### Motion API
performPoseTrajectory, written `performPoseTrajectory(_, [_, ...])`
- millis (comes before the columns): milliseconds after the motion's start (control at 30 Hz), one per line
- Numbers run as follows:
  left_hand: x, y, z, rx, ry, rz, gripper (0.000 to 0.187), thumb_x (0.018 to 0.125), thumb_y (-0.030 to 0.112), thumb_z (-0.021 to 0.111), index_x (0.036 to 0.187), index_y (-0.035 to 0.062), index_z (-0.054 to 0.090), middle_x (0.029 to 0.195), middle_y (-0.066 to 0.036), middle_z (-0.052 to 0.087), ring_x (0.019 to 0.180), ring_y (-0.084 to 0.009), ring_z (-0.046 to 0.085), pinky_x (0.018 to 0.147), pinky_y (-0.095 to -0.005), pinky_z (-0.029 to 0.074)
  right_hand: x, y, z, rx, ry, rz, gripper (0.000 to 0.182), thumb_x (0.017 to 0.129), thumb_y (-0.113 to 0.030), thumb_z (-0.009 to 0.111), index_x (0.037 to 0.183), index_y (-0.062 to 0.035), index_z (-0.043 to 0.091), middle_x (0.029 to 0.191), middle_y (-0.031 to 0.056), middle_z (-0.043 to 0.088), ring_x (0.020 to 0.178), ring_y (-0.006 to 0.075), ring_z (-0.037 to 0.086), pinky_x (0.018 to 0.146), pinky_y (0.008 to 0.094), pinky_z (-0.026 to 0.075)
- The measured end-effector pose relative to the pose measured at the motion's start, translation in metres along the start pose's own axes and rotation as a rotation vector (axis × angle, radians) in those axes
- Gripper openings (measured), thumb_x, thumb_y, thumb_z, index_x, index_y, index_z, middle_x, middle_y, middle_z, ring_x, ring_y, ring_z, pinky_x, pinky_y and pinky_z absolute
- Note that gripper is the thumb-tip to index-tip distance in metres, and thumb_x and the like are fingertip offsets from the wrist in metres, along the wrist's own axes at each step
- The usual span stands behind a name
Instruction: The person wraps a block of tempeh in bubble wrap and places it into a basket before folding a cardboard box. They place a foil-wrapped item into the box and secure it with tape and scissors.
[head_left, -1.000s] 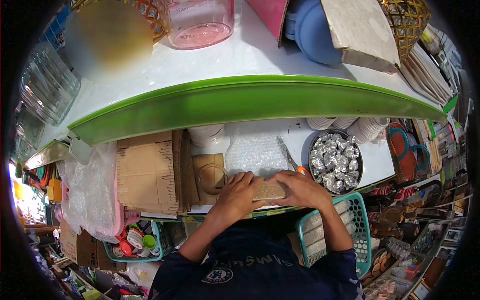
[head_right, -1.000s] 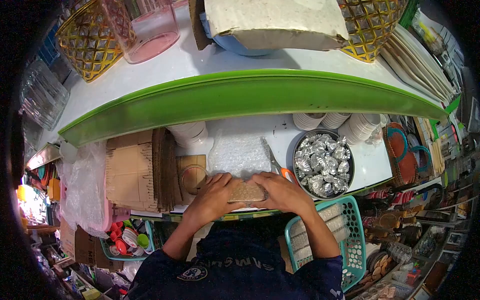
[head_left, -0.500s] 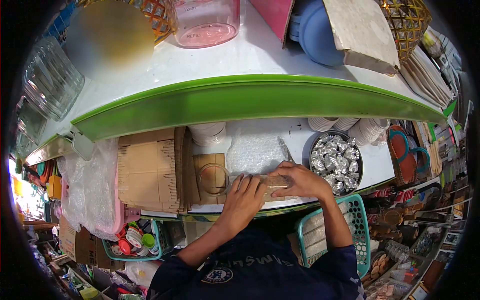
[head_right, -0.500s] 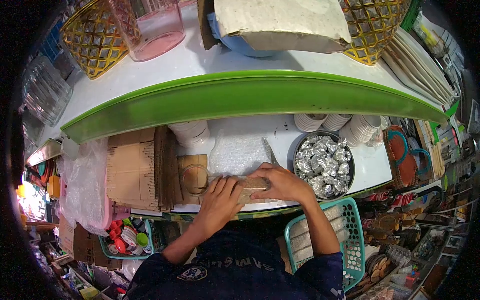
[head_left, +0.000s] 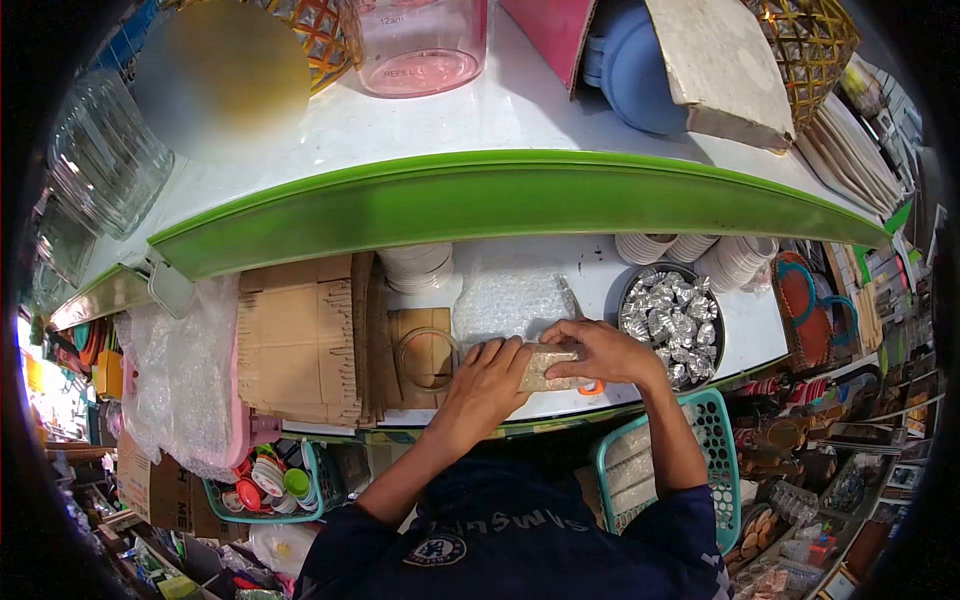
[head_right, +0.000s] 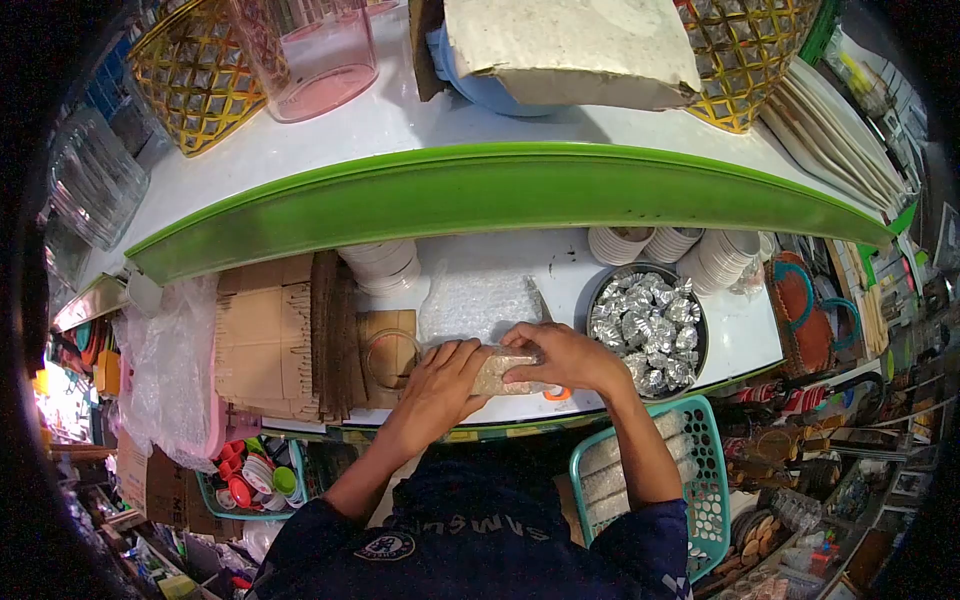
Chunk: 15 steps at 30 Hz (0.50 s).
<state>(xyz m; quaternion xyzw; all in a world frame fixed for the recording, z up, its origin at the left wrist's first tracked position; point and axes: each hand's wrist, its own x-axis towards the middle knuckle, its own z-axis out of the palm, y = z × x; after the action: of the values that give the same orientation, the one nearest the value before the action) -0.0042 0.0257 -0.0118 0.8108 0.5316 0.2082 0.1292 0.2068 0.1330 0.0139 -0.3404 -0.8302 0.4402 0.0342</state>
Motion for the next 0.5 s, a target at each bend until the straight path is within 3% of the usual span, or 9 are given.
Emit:
performPoseTrajectory(100, [0.003,0.000,0.000,0.014,0.070,0.012,0.055,0.078,0.022,0.074,0.124,-0.0001,0.054,0.121,-0.015,0.057,0.114,-0.0304,0.052,0.100,-0.0414,0.041,0.001,0.004,0.003,0.033,0.026,-0.030,0.052,0.081,-0.037,0.079,0.116,-0.0027,0.061,0.108,0.0199,0.066,0.102,0.0359,0.065,0.091,0.0394,0.051])
performPoseTrajectory(167, [0.004,0.000,-0.001,0.016,0.063,0.006,0.056,0.079,0.022,0.073,0.126,0.0000,0.054,0.120,-0.014,0.057,0.113,-0.0306,0.053,0.101,-0.0413,0.040,-0.001,0.002,0.005,-0.184,0.216,-0.173,0.046,0.080,-0.032,0.080,0.115,-0.0054,0.064,0.103,0.0175,0.066,0.098,0.0347,0.064,0.089,0.0405,0.051])
performPoseTrajectory(267, [0.007,-0.002,-0.002,0.003,0.039,-0.007,0.055,0.081,0.024,0.072,0.127,-0.0003,0.054,0.118,-0.014,0.057,0.113,-0.0310,0.052,0.100,-0.0423,0.042,-0.006,-0.008,0.008,-0.200,0.280,-0.159,0.044,0.080,-0.031,0.079,0.115,-0.0078,0.065,0.101,0.0169,0.065,0.099,0.0354,0.063,0.089,0.0414,0.050])
performPoseTrajectory(400, [0.013,-0.008,-0.001,-0.019,0.010,-0.039,0.056,0.082,0.028,0.072,0.127,0.0001,0.054,0.117,-0.014,0.058,0.113,-0.0312,0.053,0.098,-0.0440,0.045,-0.012,-0.012,0.021,-0.313,0.305,-0.125,0.043,0.083,-0.035,0.074,0.110,-0.0036,0.065,0.103,0.0165,0.065,0.100,0.0364,0.063,0.087,0.0416,0.051])
performPoseTrajectory(500, [0.021,-0.012,-0.007,-0.019,-0.064,-0.055,0.065,0.081,0.037,0.073,0.131,0.0015,0.053,0.124,-0.018,0.059,0.114,-0.0368,0.057,0.092,-0.0470,0.049,-0.019,-0.018,0.029,-0.497,0.387,-0.152,0.045,0.083,-0.037,0.073,0.112,-0.0020,0.065,0.104,0.0154,0.066,0.099,0.0353,0.063,0.088,0.0421,0.051])
